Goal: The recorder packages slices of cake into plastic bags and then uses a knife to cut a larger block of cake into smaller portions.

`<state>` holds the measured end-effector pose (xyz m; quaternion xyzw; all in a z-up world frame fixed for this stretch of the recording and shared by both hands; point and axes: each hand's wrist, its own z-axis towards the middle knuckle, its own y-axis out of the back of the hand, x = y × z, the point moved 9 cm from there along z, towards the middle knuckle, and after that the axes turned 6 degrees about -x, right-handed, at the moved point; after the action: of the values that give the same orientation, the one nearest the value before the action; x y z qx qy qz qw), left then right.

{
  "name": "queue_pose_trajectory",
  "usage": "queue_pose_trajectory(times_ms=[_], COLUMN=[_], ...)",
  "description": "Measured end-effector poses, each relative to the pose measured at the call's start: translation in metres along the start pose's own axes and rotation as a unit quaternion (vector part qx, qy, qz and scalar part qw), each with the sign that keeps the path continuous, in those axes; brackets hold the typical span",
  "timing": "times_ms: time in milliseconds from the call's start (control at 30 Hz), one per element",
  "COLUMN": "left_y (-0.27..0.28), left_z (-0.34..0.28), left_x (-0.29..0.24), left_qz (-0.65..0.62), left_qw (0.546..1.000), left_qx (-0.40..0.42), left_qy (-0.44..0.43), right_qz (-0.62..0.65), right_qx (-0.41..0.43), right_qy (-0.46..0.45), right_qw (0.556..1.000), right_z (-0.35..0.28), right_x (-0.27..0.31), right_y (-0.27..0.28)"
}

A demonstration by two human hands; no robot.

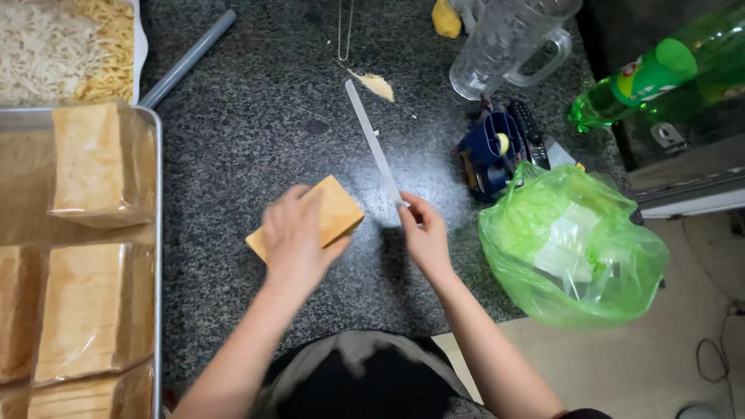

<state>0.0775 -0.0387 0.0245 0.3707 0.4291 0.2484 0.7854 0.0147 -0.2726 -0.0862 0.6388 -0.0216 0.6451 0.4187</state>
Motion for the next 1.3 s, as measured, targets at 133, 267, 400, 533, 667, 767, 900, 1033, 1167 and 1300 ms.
queue_pose_trajectory(times_ms=[133, 267, 400, 533, 667, 767, 900, 1033, 1167, 1300], left_y=[-0.044, -0.098, -0.106, -0.118, -0.132, -0.144, -0.134, -0.110, -0.094, -0.086], left_z=[-0.002, 0.006, 0.033, 0.038, 0.013, -0.004, 0.022, 0.076, 0.104, 0.108], left_x=[-0.015, -0.010, -0.001, -0.011, -0.034, -0.059, -0.057, -0.028, 0.009, 0.032], left_qz=[-0.186, -0.367, -0.373, -0.401, -0.388, -0.424, -0.405, -0.450, -0.465, -0.501], left_qw=[0.965, 0.909, 0.901, 0.855, 0.852, 0.829, 0.855, 0.840, 0.826, 0.801], left_qx=[0.098, 0.074, 0.087, 0.192, 0.256, 0.304, 0.252, 0.162, 0.135, 0.100], left_qy=[0.156, 0.180, 0.206, 0.267, 0.240, 0.201, 0.203, 0.256, 0.290, 0.313], right_qz=[0.212, 0.261, 0.216, 0.240, 0.281, 0.262, 0.297, 0.310, 0.251, 0.206], right_qx=[0.057, 0.076, 0.073, 0.049, 0.021, 0.020, 0.030, 0.063, 0.105, 0.124], right_qy=[-0.192, -0.203, -0.222, -0.277, -0.294, -0.292, -0.245, -0.218, -0.203, -0.212], right_qw=[0.957, 0.941, 0.948, 0.929, 0.914, 0.920, 0.923, 0.923, 0.941, 0.947], right_z=[-0.027, -0.041, -0.062, -0.089, -0.090, -0.083, -0.067, -0.056, -0.060, -0.077], right_x=[0.011, 0.019, 0.011, -0.013, -0.009, -0.008, -0.004, 0.003, 0.002, -0.026], right_y=[-0.001, 0.020, 0.052, 0.067, 0.072, 0.068, 0.065, 0.072, 0.077, 0.073])
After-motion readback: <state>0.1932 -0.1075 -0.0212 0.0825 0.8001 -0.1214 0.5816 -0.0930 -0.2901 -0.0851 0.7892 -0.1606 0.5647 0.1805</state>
